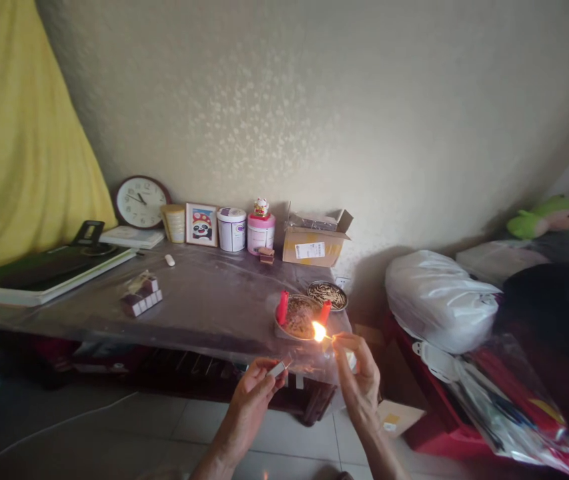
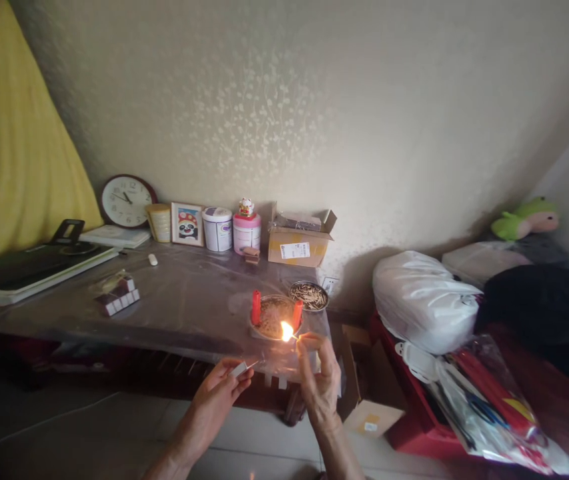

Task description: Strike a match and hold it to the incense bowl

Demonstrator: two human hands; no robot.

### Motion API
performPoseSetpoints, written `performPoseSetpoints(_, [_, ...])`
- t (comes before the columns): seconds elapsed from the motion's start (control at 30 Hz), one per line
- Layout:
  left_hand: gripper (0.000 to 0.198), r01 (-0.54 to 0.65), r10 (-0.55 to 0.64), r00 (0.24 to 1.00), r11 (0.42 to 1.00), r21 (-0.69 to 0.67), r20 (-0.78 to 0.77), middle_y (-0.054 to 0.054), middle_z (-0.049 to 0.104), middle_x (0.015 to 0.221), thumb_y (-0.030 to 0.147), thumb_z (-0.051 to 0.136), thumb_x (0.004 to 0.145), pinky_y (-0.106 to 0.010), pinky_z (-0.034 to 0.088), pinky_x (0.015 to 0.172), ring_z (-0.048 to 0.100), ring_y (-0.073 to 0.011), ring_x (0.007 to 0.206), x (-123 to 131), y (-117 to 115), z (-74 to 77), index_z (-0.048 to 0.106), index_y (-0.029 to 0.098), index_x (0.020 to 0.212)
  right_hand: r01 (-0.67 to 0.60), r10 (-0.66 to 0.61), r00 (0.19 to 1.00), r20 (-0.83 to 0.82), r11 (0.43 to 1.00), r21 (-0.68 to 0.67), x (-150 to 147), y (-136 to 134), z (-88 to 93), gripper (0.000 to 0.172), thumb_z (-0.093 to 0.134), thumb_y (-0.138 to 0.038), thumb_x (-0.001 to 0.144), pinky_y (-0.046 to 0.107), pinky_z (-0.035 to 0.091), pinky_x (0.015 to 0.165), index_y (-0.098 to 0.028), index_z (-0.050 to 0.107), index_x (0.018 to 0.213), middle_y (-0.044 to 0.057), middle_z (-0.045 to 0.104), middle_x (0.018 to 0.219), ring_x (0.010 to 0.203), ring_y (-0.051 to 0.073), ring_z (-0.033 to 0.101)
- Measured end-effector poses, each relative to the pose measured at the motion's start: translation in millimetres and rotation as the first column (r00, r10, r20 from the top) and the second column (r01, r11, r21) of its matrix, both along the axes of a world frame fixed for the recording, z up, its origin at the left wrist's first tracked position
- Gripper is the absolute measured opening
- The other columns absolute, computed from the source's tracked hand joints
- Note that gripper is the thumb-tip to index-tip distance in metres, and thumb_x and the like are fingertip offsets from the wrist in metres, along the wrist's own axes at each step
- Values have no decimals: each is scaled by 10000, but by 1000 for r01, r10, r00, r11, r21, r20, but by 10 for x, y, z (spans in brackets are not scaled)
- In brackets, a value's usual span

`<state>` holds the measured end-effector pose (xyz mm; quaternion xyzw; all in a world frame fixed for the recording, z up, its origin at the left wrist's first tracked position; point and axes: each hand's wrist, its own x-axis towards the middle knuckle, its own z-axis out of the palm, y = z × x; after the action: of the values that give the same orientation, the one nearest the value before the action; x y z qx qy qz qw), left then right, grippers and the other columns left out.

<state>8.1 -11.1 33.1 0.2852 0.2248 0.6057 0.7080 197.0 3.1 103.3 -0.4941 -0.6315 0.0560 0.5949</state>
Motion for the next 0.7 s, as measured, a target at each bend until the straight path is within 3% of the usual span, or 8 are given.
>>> performPoseSetpoints(0.2, [202, 1, -1, 1000, 1000, -30, -23, -29, 704, 903, 333, 723, 722, -300, 457, 873, 627, -178, 925, 14, 14, 14, 695, 209, 878, 163, -151, 976, -159, 984, 66, 152, 86, 476, 165, 608, -352, 828, 293, 441, 728, -200, 614, 763, 10, 607, 827, 779, 164, 555])
performPoseSetpoints(0.33, [245, -5, 2, 999, 999, -54, -47, -52, 708, 880, 361, 756, 678, -317, 459, 846, 627, -189, 896, 18, 9, 49, 698, 187, 841, 197, -168, 962, -217, 972, 124, 189, 204, 704, 166, 619, -354, 824, 284, 425, 706, -200, 613, 763, 6, 595, 821, 760, 155, 541])
performPoseSetpoints(0.43, [238, -4, 1, 999, 998, -63, -48, -43, 713, 868, 358, 764, 668, -308, 466, 815, 634, -183, 876, 17, 26, 6, 697, 198, 832, 167, -130, 959, -252, 977, 133, 191, 306, 692, 161, 635, -358, 816, 295, 420, 728, -201, 619, 783, 7, 597, 817, 778, 161, 548])
performPoseSetpoints(0.7, [276, 24, -30, 998, 995, -96, -62, -31, 729, 822, 389, 802, 608, -289, 492, 773, 654, -175, 841, -6, 43, -52, 704, 208, 791, 17, -6, 921, -389, 1000, 26, 188, 437, 379, 264, 645, -446, 785, 282, 442, 681, -184, 616, 776, -6, 591, 753, 715, 143, 540])
